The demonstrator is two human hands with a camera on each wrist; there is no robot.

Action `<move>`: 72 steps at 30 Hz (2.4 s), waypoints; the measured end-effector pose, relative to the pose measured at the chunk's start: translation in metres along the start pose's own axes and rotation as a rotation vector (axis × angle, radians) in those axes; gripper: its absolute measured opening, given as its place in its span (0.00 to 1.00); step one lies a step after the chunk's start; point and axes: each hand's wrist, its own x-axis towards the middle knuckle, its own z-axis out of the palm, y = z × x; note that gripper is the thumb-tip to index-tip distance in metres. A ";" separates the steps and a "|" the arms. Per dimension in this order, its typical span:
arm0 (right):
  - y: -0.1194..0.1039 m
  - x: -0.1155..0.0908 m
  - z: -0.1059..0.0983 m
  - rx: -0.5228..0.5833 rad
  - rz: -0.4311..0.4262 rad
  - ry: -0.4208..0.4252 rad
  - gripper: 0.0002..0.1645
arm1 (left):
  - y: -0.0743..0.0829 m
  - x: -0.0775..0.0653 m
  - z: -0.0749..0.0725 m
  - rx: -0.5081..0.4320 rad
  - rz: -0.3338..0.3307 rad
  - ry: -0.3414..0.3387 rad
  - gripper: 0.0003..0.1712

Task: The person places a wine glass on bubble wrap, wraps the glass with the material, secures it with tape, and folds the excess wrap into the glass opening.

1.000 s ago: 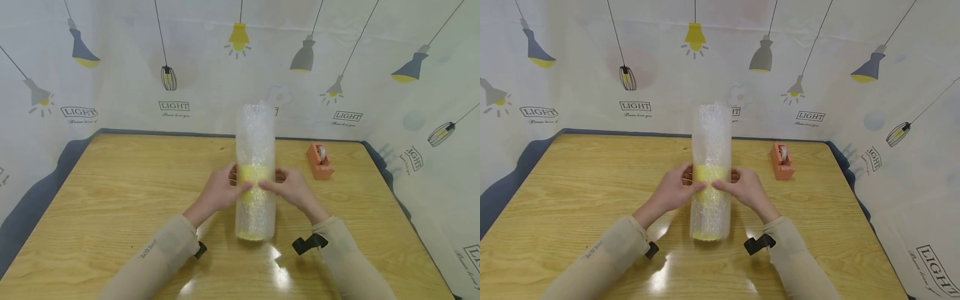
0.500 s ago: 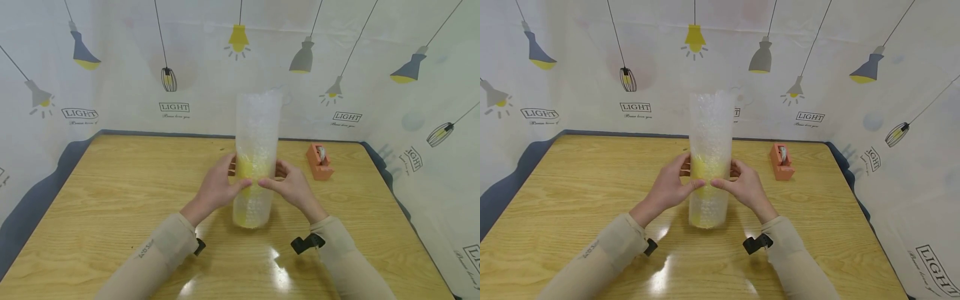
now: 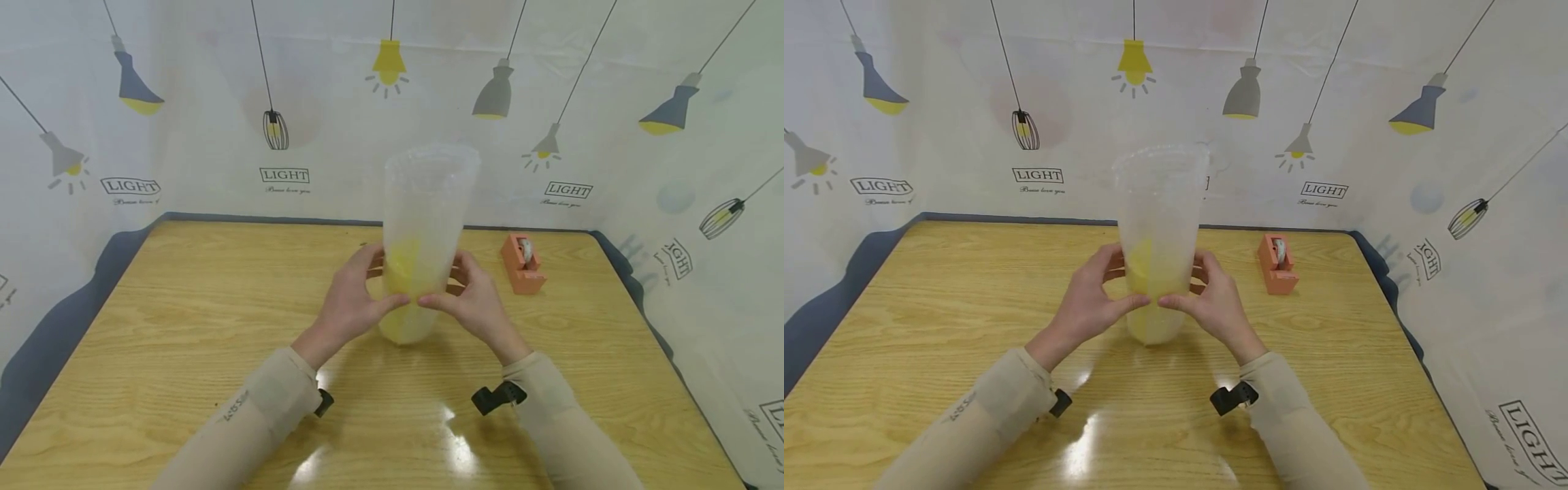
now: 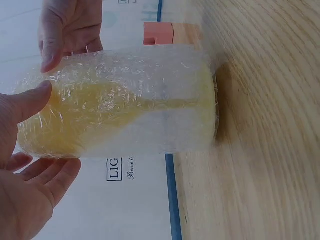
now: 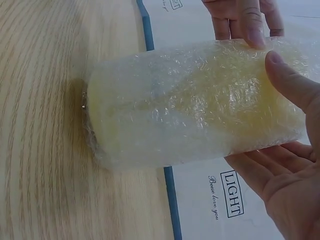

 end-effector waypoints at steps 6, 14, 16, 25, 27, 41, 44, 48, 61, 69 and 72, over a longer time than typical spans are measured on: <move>0.002 0.000 0.002 -0.005 -0.004 0.005 0.51 | -0.004 -0.001 -0.002 -0.053 0.054 0.012 0.42; 0.007 -0.003 0.006 -0.032 0.013 -0.002 0.53 | -0.008 -0.005 -0.005 -0.073 0.067 0.005 0.32; 0.008 -0.004 0.007 -0.041 0.003 0.000 0.53 | -0.008 -0.006 -0.005 -0.067 0.054 0.005 0.31; 0.008 -0.003 0.002 -0.050 -0.034 -0.044 0.54 | -0.005 -0.007 -0.006 -0.074 -0.002 0.013 0.28; 0.006 -0.001 -0.002 -0.040 -0.040 -0.063 0.47 | -0.004 -0.007 -0.007 -0.074 -0.011 0.013 0.28; -0.002 0.005 0.001 -0.083 0.034 0.024 0.33 | -0.005 -0.008 -0.007 -0.090 0.007 0.026 0.30; -0.004 0.006 0.002 -0.083 0.060 0.041 0.34 | -0.006 -0.008 -0.006 -0.083 0.021 0.036 0.30; -0.007 0.007 0.002 -0.085 0.101 0.048 0.36 | -0.006 -0.008 -0.006 -0.054 0.024 0.042 0.30; -0.014 0.010 0.003 -0.092 0.117 0.027 0.37 | 0.003 -0.009 -0.019 -0.094 0.126 0.121 0.30; -0.019 0.010 0.007 -0.115 0.113 0.068 0.34 | 0.003 -0.014 -0.018 -0.045 0.277 0.185 0.23; -0.020 0.009 0.009 -0.123 0.123 0.079 0.34 | 0.003 -0.015 -0.017 -0.010 0.315 0.209 0.25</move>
